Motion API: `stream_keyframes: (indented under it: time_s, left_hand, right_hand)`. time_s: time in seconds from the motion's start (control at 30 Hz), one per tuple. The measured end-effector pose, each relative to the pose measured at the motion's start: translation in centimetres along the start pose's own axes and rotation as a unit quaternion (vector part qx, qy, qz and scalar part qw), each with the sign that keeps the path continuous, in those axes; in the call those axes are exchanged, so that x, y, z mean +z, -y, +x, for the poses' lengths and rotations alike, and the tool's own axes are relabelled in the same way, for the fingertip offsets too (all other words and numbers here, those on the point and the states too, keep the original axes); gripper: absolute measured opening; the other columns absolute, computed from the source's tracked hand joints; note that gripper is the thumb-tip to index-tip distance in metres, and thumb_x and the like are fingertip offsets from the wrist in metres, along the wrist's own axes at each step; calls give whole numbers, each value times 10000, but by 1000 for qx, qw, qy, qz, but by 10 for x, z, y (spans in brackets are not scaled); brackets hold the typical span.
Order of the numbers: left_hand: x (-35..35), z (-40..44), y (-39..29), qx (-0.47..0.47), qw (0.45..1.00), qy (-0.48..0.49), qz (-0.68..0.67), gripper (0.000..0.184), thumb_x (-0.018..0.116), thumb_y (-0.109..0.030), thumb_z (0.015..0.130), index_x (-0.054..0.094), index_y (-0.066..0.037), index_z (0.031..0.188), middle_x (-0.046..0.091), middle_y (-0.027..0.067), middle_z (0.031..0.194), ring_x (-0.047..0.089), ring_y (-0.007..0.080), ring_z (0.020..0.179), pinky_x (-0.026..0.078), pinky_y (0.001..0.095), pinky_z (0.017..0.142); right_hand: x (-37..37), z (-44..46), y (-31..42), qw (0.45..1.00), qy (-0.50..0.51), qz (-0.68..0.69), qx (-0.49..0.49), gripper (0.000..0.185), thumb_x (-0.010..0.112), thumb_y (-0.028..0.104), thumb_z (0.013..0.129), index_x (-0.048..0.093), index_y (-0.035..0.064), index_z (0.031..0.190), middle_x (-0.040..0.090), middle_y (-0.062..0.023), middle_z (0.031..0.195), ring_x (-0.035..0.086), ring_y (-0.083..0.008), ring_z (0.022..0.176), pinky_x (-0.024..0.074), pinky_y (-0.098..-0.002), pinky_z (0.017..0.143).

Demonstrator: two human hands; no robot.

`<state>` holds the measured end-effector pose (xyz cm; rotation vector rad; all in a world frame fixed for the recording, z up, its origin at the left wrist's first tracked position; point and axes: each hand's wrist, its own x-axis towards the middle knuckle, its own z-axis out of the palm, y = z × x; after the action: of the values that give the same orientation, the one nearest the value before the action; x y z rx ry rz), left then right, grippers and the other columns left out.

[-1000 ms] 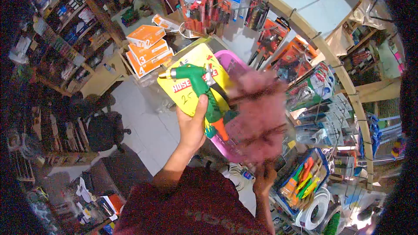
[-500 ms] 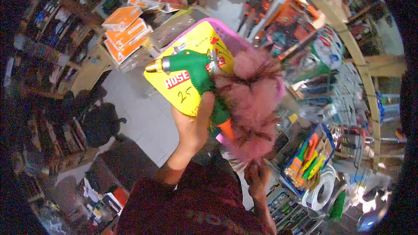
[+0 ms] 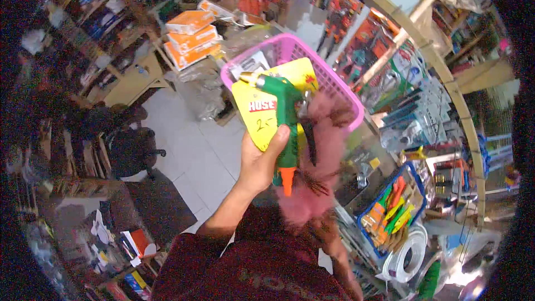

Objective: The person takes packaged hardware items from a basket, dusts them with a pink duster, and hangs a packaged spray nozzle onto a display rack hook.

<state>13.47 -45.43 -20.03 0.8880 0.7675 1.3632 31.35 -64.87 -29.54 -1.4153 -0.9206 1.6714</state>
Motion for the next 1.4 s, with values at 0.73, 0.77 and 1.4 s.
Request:
stream_keyframes:
  time_s: [0.73,0.77,1.4]
  left_hand:
    - [2,25,-20,132,988,-83,0,203,552,-174,874,522,-42,1025,561,4,840,523,60,668,430,207,562]
    - [-1,28,-18,111,991,-69,-28,208,552,-185,875,528,-38,1020,559,2,855,517,58,691,426,206,592]
    - [-59,74,-65,60,997,6,-46,317,438,-278,921,499,-20,1094,555,18,919,533,99,778,432,238,663]
  right_hand:
    - [53,43,-33,927,-51,-357,-106,406,498,215,844,458,-3,1184,454,-195,1226,391,-329,1182,278,-370,1013]
    - [67,46,-18,936,-22,-340,-87,394,484,197,845,459,1,1186,461,-196,1216,395,-329,1177,284,-373,1008]
    - [85,104,-19,951,35,-265,-154,441,492,98,796,450,30,1230,428,-163,1291,367,-320,1210,245,-360,1035]
